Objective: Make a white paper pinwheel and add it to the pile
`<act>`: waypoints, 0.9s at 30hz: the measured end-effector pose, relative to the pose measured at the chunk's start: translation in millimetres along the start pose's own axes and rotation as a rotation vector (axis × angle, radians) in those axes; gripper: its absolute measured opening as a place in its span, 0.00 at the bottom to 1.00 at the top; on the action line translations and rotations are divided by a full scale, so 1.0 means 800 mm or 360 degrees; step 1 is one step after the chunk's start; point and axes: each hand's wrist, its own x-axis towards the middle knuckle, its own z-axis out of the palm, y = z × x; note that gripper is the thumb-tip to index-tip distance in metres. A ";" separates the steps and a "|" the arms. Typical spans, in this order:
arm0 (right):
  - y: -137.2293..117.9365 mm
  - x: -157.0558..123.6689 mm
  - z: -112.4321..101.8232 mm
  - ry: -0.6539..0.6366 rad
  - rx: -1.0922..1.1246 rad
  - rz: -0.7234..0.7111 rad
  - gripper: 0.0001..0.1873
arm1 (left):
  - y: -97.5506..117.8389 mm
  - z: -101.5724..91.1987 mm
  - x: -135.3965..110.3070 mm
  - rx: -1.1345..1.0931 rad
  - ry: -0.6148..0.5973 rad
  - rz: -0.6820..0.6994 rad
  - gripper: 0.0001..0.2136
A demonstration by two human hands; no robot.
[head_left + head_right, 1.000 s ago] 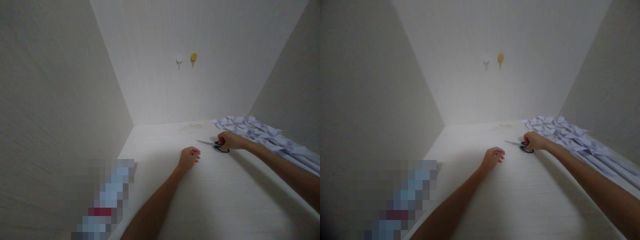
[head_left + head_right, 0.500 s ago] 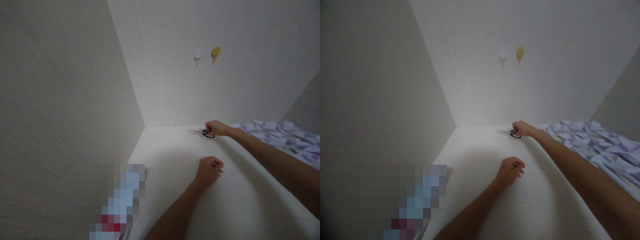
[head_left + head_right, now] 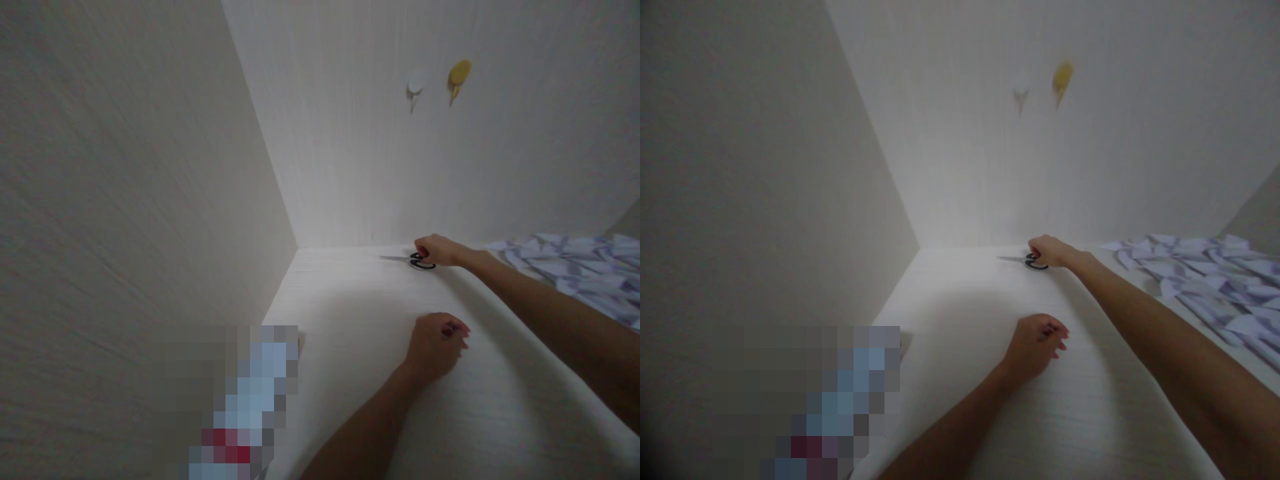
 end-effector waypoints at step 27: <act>-0.009 -0.005 0.012 -0.0058 -0.0137 -0.0025 0.04 | -0.005 0.000 0.002 0.0124 -0.0023 0.0043 0.08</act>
